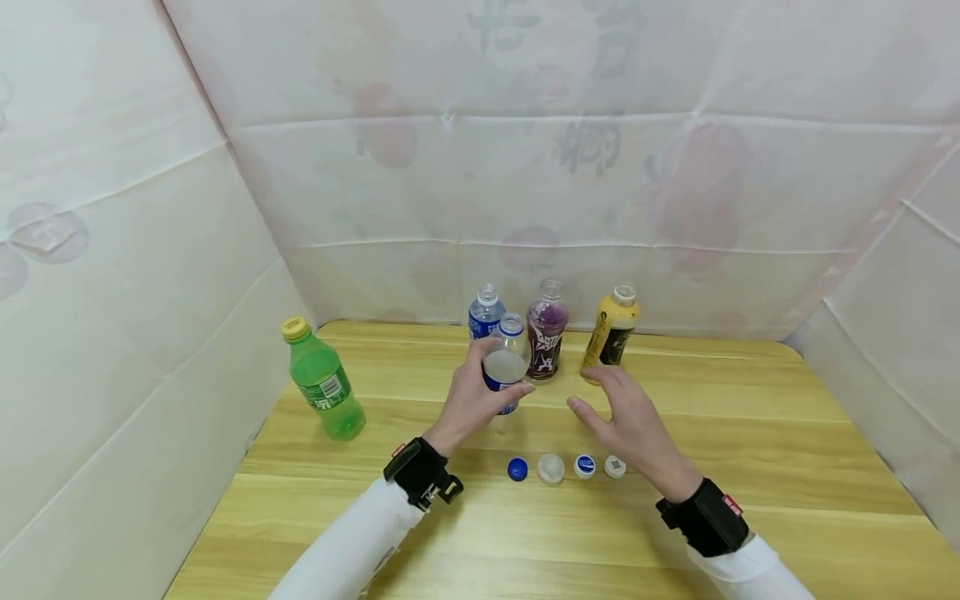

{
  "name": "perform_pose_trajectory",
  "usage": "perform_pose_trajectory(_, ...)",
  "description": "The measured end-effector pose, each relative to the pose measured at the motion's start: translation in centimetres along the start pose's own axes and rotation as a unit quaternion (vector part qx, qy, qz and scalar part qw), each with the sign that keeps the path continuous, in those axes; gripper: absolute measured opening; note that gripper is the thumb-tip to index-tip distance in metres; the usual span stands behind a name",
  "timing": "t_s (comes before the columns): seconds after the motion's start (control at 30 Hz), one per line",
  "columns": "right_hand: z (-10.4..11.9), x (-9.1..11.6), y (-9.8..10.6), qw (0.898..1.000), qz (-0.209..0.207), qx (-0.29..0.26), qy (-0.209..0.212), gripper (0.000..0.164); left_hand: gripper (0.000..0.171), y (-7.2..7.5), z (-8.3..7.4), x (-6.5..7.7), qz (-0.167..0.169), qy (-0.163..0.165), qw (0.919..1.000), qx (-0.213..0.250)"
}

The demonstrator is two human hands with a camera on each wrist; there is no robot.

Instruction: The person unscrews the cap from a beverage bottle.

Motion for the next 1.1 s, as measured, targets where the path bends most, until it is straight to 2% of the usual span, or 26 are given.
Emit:
perform_pose_trajectory(0.1, -0.2, 0.0, 0.5, 1.000, -0.012, -0.001, -0.006, 0.051, 0.082, -1.0, -0.1, -0.3, 0.000, 0.005, 0.9998, 0.021)
perform_pose_trajectory(0.2, -0.4, 0.2, 0.6, 1.000, -0.006, -0.004, -0.016, 0.054, 0.083, -1.9, -0.1, -0.7, -0.003, 0.013, 0.9993, 0.036)
perform_pose_trajectory(0.4, -0.6, 0.5, 0.3, 1.000, -0.010, -0.005, -0.008, 0.057, 0.085, -3.3, 0.1, -1.5, -0.017, 0.027, 0.9989, 0.036)
perform_pose_trajectory(0.6, -0.8, 0.6, 0.4, 1.000, -0.018, 0.001, -0.006, 0.056, 0.088, -4.5, 0.4, -1.9, -0.005, 0.054, 0.9980, 0.033)
perform_pose_trajectory(0.77, -0.7, 0.5, 0.5, 1.000, -0.016, 0.001, -0.015, 0.055, 0.092, -4.8, 0.5, -2.1, 0.006, 0.054, 0.9983, 0.018)
perform_pose_trajectory(0.9, -0.6, 0.5, 0.7, 1.000, -0.013, 0.002, -0.017, 0.054, 0.095, -4.8, 0.6, -2.0, 0.030, 0.057, 0.9977, 0.020)
perform_pose_trajectory(1.0, -0.7, 0.5, 0.8, 1.000, -0.013, 0.004, -0.021, 0.053, 0.099, -4.5, 0.6, -1.8, 0.045, 0.057, 0.9971, 0.023)
perform_pose_trajectory(1.1, -0.9, 0.5, 1.1, 1.000, -0.016, 0.005, -0.026, 0.052, 0.106, -3.8, 0.5, -1.5, 0.047, 0.051, 0.9974, 0.018)
Point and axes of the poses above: each hand's wrist, its own x-axis away from the middle knuckle, its own y-axis out of the back of the hand, z = x × y, the point moved 1 cm from there along -x, towards the middle knuckle, and after that the axes turned 2 degrees about -y, right-handed, at the moved point
